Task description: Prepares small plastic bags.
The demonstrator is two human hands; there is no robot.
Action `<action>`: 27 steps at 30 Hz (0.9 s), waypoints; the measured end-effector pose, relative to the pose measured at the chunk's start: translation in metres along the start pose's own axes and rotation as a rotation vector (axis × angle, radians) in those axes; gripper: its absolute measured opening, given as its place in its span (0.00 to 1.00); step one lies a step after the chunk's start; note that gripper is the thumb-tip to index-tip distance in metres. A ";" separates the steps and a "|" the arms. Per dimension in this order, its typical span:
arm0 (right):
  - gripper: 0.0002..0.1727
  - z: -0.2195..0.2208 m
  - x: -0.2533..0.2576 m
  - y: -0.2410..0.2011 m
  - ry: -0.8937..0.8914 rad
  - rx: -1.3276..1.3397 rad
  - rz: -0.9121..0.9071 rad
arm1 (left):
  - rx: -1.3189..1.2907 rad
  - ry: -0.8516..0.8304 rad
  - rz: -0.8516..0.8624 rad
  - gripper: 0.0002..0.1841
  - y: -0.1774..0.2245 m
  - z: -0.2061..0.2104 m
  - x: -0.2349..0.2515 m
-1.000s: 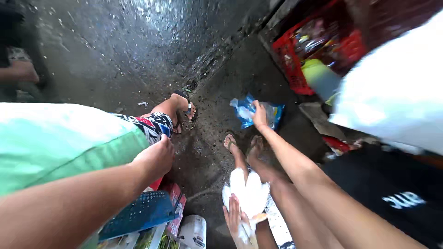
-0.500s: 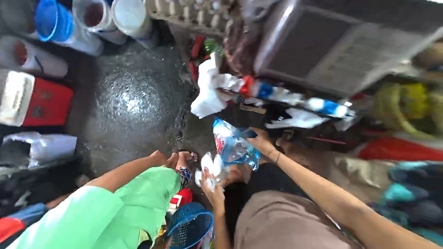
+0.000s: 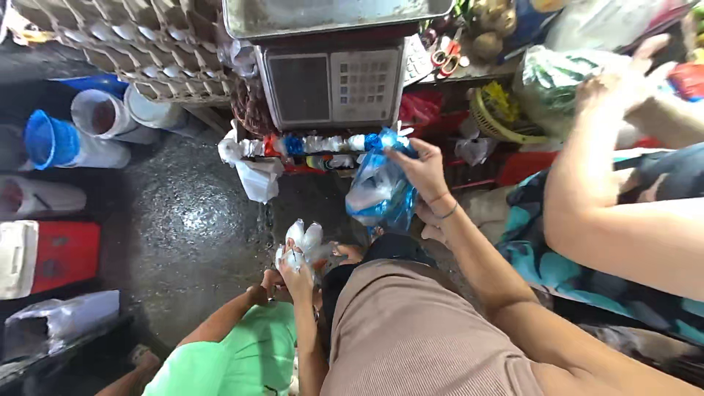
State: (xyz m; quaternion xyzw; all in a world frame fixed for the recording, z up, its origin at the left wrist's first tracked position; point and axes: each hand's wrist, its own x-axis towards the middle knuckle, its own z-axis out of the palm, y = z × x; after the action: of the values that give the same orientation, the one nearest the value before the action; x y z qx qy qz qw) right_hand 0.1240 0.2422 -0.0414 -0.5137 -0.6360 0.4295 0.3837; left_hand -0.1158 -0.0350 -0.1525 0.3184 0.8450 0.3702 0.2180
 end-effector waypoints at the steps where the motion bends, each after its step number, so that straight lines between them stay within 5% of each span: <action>1: 0.17 -0.006 0.015 0.004 0.031 0.014 0.055 | 0.012 -0.008 -0.002 0.27 0.008 0.002 -0.001; 12: 0.27 -0.029 0.072 0.040 -0.206 0.236 0.479 | -0.284 -0.226 -0.074 0.24 0.095 0.014 -0.006; 17: 0.28 -0.039 0.068 0.047 -0.172 -0.088 0.169 | -0.152 -0.375 -0.018 0.24 0.117 0.019 0.009; 19: 0.37 -0.052 0.048 0.029 -0.113 -0.360 0.085 | -0.055 -0.437 0.036 0.25 0.122 0.021 0.020; 21: 0.35 -0.056 0.008 -0.006 -0.020 -0.538 -0.060 | 0.019 -0.484 0.067 0.24 0.130 0.022 0.031; 24: 0.15 -0.031 -0.049 -0.039 0.008 -0.443 -0.379 | 0.075 -0.547 0.074 0.23 0.139 0.025 0.047; 27: 0.15 0.015 -0.075 -0.045 -0.215 -0.208 -0.350 | 0.050 -0.602 0.195 0.19 0.136 0.031 0.064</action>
State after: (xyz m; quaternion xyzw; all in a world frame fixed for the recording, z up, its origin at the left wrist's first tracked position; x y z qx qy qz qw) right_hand 0.1086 0.1615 -0.0081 -0.3836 -0.7934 0.3407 0.3276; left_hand -0.0907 0.0955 -0.0767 0.4985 0.7169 0.2576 0.4138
